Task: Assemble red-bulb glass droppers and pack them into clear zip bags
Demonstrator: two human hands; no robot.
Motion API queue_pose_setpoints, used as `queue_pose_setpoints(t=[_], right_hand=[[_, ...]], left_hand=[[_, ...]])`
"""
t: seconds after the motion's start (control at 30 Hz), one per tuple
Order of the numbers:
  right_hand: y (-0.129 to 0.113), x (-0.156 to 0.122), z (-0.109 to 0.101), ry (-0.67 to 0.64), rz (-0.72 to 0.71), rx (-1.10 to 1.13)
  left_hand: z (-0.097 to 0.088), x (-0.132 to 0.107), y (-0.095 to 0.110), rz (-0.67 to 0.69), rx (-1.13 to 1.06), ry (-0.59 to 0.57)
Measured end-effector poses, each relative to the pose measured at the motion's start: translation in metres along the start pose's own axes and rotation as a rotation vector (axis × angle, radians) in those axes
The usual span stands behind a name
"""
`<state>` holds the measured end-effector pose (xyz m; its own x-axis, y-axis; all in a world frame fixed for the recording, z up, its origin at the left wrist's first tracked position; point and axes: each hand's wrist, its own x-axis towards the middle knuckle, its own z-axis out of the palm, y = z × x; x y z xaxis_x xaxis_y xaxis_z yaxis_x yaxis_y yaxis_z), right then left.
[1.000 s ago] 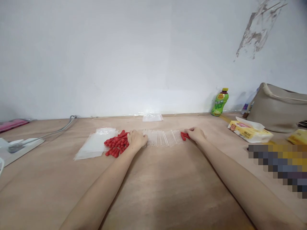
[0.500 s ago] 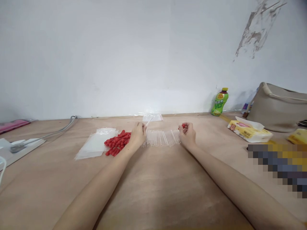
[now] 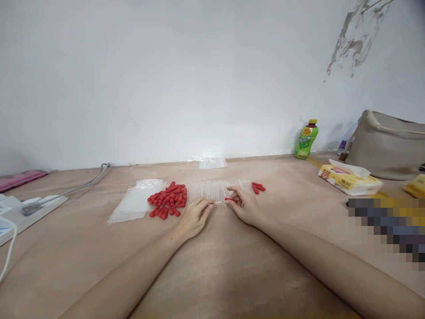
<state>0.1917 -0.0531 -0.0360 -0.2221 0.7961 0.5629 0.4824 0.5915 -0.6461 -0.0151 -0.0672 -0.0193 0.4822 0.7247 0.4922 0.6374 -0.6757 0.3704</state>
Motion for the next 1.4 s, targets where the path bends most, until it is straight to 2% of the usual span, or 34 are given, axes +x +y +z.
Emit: queue_pose_setpoints(t=[0.13,0.3,0.83,1.2,1.4], right_hand=[[-0.007,0.0016,-0.0039,-0.138,-0.165,-0.094],[-0.0109,0.0017,-0.0049,-0.223,-0.221,0.012],[-0.0113,0.0004,-0.0052,-0.228,-0.245,0.059],[-0.0111,0.0007,-0.0065,-0.213,-0.209,0.08],[-0.0094,0.0012,-0.0074,-0.221,-0.219,0.058]], left_hand=[[0.0012,0.0,0.0013,0.041,0.03,-0.02],[-0.0001,-0.0006,0.0019,0.047,0.003,-0.049],[-0.0013,0.0014,0.0023,0.026,-0.042,-0.052],[0.0001,0.0004,0.0007,0.025,-0.032,-0.033],[0.0006,0.001,-0.0016,0.055,-0.031,-0.048]])
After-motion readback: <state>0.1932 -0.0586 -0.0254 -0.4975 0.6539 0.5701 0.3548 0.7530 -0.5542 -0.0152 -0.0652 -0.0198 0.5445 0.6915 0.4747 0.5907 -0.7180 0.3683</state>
